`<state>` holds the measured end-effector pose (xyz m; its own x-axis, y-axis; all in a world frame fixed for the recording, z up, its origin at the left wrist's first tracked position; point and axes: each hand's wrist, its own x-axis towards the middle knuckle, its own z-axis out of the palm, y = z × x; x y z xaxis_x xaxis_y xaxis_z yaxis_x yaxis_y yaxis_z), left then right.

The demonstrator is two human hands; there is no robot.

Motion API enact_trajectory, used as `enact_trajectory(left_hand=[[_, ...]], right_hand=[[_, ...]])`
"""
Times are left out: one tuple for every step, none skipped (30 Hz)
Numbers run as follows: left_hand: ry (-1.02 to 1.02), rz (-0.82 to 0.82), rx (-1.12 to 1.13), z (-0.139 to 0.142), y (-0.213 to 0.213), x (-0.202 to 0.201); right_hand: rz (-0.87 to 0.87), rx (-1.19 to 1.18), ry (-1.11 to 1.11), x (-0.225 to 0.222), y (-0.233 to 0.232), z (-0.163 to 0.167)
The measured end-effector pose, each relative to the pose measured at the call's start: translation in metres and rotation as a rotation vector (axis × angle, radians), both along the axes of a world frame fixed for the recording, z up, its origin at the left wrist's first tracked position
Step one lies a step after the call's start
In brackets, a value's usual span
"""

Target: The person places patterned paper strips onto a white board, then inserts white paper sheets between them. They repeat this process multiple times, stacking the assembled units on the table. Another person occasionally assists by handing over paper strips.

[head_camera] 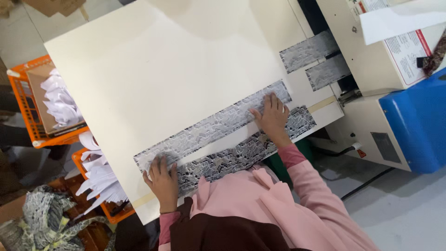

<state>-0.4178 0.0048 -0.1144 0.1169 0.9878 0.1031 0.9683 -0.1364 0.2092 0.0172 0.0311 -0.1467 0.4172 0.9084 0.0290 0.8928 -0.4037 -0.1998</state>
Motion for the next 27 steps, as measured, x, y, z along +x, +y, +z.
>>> enact_trajectory(left_hand=[[0.005,0.007,-0.004,-0.001,0.001,0.002],[0.029,0.018,-0.004,-0.003,0.000,0.002],[0.052,0.030,-0.002,-0.002,-0.001,0.002],[0.076,0.042,-0.001,-0.002,-0.001,0.002],[0.072,0.050,-0.006,-0.002,0.000,0.003],[0.068,0.059,-0.011,-0.001,0.001,0.004],[0.063,0.067,-0.014,-0.001,0.005,0.007],[0.073,0.060,-0.006,-0.002,0.012,0.011],[0.080,0.056,0.002,-0.003,0.023,0.018],[0.090,0.055,0.008,-0.004,0.035,0.027],[0.087,0.052,0.021,-0.006,0.047,0.039],[0.088,0.044,0.034,-0.009,0.063,0.052],[0.090,0.035,0.049,-0.012,0.080,0.066],[0.095,0.022,0.057,-0.013,0.095,0.080],[0.098,0.009,0.064,-0.013,0.110,0.095],[0.101,-0.004,0.068,-0.014,0.123,0.111],[0.087,-0.024,0.075,-0.015,0.135,0.126],[0.074,-0.046,0.081,-0.015,0.148,0.141],[0.061,-0.067,0.084,-0.015,0.157,0.155],[0.073,-0.091,0.077,-0.014,0.165,0.167],[0.081,-0.116,0.074,-0.014,0.174,0.180],[0.090,-0.141,0.071,-0.015,0.183,0.193],[0.085,-0.163,0.072,-0.015,0.189,0.204],[0.080,-0.184,0.073,-0.016,0.194,0.214],[0.076,-0.203,0.072,-0.017,0.199,0.223],[0.074,-0.210,0.058,-0.017,0.202,0.231],[0.072,-0.216,0.043,-0.018,0.205,0.238]], right_hand=[[0.026,0.002,0.025,0.003,0.004,0.001],[0.053,0.006,0.046,0.005,0.010,0.000],[0.082,0.011,0.066,0.007,0.017,0.001],[0.115,0.001,0.064,0.007,0.026,0.001],[0.150,-0.007,0.061,0.007,0.040,0.002],[0.184,-0.014,0.057,0.008,0.054,0.004],[0.171,-0.013,0.066,0.008,0.068,0.006],[0.159,-0.011,0.072,0.009,0.083,0.010],[0.149,-0.008,0.076,0.016,0.100,0.015],[0.141,-0.020,0.074,0.025,0.117,0.020],[0.132,-0.034,0.080,0.034,0.133,0.024],[0.117,-0.049,0.090,0.042,0.147,0.028],[0.092,-0.061,0.086,0.052,0.161,0.032],[0.068,-0.075,0.082,0.065,0.173,0.036],[0.044,-0.089,0.075,0.080,0.185,0.041],[0.017,-0.099,0.078,0.094,0.195,0.044],[-0.007,-0.112,0.083,0.107,0.203,0.047],[-0.033,-0.126,0.087,0.119,0.208,0.049],[-0.060,-0.126,0.113,0.131,0.211,0.050],[-0.088,-0.123,0.138,0.143,0.213,0.051],[-0.117,-0.116,0.161,0.156,0.217,0.053],[-0.150,-0.121,0.146,0.168,0.221,0.054],[-0.183,-0.129,0.134,0.178,0.223,0.054],[-0.216,-0.137,0.122,0.187,0.226,0.053],[-0.229,-0.137,0.133,0.195,0.227,0.053],[-0.241,-0.139,0.145,0.203,0.227,0.051],[-0.252,-0.142,0.155,0.209,0.228,0.050]])
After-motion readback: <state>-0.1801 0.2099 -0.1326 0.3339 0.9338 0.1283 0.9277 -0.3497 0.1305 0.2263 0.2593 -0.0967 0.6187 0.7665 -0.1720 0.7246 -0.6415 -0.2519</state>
